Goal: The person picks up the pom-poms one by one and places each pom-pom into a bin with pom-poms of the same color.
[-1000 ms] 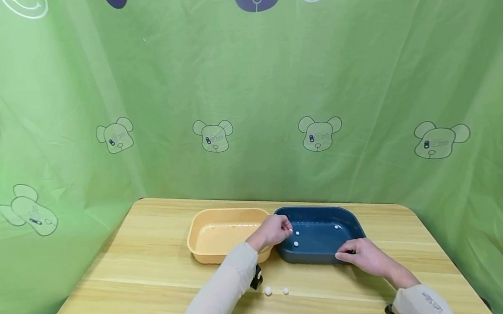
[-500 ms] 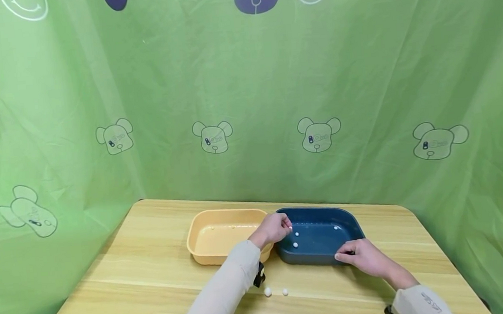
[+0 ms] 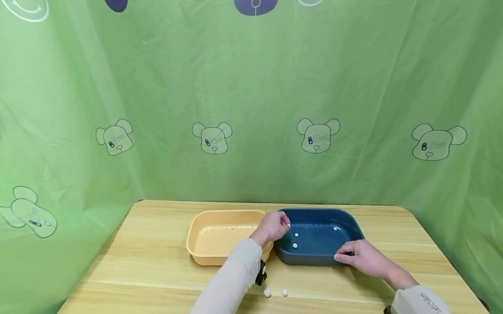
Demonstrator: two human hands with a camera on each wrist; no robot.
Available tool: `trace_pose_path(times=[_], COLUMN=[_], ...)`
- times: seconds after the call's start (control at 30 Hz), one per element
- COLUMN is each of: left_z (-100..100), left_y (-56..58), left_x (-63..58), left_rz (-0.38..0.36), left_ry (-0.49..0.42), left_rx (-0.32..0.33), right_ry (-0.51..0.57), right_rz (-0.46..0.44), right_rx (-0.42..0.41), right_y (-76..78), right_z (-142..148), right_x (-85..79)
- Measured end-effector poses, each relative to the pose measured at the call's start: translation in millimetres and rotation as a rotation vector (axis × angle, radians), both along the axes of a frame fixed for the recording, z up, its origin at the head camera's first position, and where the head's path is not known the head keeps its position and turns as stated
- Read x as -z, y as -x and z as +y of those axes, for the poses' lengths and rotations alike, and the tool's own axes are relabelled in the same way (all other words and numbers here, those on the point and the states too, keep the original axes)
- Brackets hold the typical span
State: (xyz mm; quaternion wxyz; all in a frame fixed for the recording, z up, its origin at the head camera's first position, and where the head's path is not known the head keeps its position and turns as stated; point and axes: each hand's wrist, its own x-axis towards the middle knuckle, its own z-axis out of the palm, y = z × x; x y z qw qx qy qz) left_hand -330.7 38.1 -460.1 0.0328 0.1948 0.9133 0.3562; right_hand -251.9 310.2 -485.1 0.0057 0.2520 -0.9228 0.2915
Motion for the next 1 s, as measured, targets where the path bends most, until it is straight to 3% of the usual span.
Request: trace_pose_path(times=[0.33, 0.57, 0.73, 1.0], left_z=[-3, -14, -29, -53], left_y=[-1.0, -8.9, -23.1, -55.5], left_x=[-3.3, -13.9, -22.8, -24.7], left_rz=[-0.048, -0.005, 0.051, 0.023], left_ry=[-0.05, -0.013, 0.024, 0.049], left_rx=[-0.029, 0.057, 0.154, 0.263], right_ry=[-0.009, -0.006, -0.008, 0.006], right_rz=[0.003, -0.02, -0.019, 0.001], right_rx=[0.008, 0.017, 0.013, 0.003], right_y=[1.9, 2.5, 2.3, 1.5], right_z=[1, 1, 1, 2], right_x=[2.6, 1.9, 1.4, 2.3])
